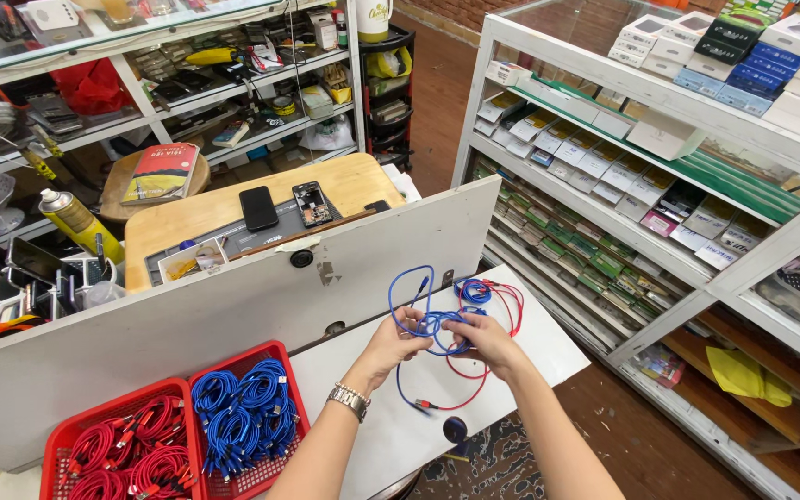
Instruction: The person untangles and coils red and blue USB cables, then places them into red plastic baskets on a counter. The person handles cables one at a time, separating them from a mixed pile and arranging them by color.
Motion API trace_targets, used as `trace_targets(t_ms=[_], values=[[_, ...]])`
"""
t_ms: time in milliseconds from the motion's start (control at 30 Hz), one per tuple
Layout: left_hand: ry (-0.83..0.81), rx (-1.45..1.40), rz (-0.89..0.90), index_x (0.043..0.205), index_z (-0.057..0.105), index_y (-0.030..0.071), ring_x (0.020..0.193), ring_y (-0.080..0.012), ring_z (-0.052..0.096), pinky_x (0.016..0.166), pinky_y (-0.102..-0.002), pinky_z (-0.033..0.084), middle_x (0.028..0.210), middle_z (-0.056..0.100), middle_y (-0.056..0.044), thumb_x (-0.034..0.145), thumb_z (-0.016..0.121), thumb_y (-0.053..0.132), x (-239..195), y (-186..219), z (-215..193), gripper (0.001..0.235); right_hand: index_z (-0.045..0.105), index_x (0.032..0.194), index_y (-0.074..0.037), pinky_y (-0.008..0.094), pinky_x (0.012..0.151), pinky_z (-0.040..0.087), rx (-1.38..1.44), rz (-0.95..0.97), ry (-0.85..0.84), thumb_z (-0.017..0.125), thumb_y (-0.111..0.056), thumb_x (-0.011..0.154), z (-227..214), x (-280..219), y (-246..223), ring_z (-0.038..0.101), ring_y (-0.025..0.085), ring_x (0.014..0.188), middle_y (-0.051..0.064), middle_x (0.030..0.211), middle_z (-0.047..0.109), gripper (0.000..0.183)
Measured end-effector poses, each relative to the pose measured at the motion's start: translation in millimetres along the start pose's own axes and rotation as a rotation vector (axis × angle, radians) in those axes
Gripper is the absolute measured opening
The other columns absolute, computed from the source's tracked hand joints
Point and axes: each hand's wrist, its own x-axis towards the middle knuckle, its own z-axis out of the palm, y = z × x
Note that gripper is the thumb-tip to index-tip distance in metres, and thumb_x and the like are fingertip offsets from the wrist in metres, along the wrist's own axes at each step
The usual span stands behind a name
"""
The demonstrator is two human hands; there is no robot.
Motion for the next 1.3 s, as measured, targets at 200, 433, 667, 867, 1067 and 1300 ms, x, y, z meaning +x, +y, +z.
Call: trace_targets(t_ms=[200, 433, 667, 867, 1067, 1300], values=[[0.174, -0.293, -0.016, 0.115, 0.069, 0.008, 0.071, -0.0066, 0.051, 0.062, -0.022, 0.040, 0.090, 0.068, 0.002, 0.092, 0.071, 0.025, -8.8, -10.0, -25.0, 0.028, 0.067, 0.110, 0.004, 0.040, 0.090, 0.060, 0.440, -0.018, 0.033, 0.062, -0.017, 0.096, -6.2, -12.7, -31.2, 0.072, 0.023, 0.088, 0.010, 0.094, 0.071, 0.025], [0.629, -0.398, -0.026, 0.117, 0.074, 0.009, 0.097, -0.0044, 0.061, 0.083, -0.024, 0.046, 0.116, 0.071, 0.001, 0.099, 0.061, 0.031, 4.5, -37.8, -35.0, 0.031, 0.063, 0.118, -0.002, 0.042, 0.085, 0.063, -0.473, -0.042, 0.349, 0.054, -0.009, 0.098, -6.1, -24.5, -41.0, 0.072, 0.024, 0.088, 0.015, 0.100, 0.070, 0.023], [0.767, -0.864, 0.011, 0.104, 0.052, -0.002, 0.097, -0.0393, 0.072, 0.092, -0.050, 0.058, 0.104, 0.059, -0.018, 0.105, 0.056, 0.022, 27.3, -85.2, -52.8, 0.025, 0.055, 0.121, 0.002, 0.047, 0.086, 0.058, 0.711, -0.270, 0.268, 0.049, -0.005, 0.099, -73.2, 7.5, 0.0, 0.060, 0.018, 0.066, 0.005, 0.078, 0.053, 0.024], [0.688, -1.146, -0.171, 0.110, 0.049, -0.004, 0.108, -0.0400, 0.066, 0.097, -0.054, 0.054, 0.114, 0.060, -0.027, 0.107, 0.048, 0.018, 32.7, -91.0, -53.5, 0.021, 0.056, 0.132, -0.002, 0.052, 0.094, 0.059, 0.693, -0.257, 0.336, 0.063, -0.027, 0.101, -99.0, -12.8, -18.6, 0.065, 0.023, 0.084, 0.008, 0.092, 0.052, 0.041], [0.344, -0.909, -0.108, 0.113, 0.057, 0.006, 0.121, -0.0385, 0.063, 0.101, -0.050, 0.050, 0.128, 0.063, -0.023, 0.102, 0.047, 0.011, 7.7, -48.5, -47.2, 0.015, 0.050, 0.144, -0.009, 0.039, 0.078, 0.062, -0.057, 0.025, -0.253, 0.065, -0.030, 0.087, -81.3, -96.8, -65.1, 0.078, 0.024, 0.102, 0.013, 0.130, 0.069, 0.063], [0.317, -1.103, 0.211, 0.114, 0.056, 0.004, 0.125, -0.0360, 0.063, 0.105, -0.046, 0.049, 0.128, 0.064, -0.021, 0.104, 0.050, 0.012, 20.0, -13.5, -41.8, 0.015, 0.055, 0.146, 0.000, 0.016, 0.039, 0.038, 0.143, 0.116, -0.289, 0.063, -0.036, 0.096, -80.8, -89.0, -29.8, 0.056, 0.006, 0.054, 0.014, 0.089, 0.073, 0.061]])
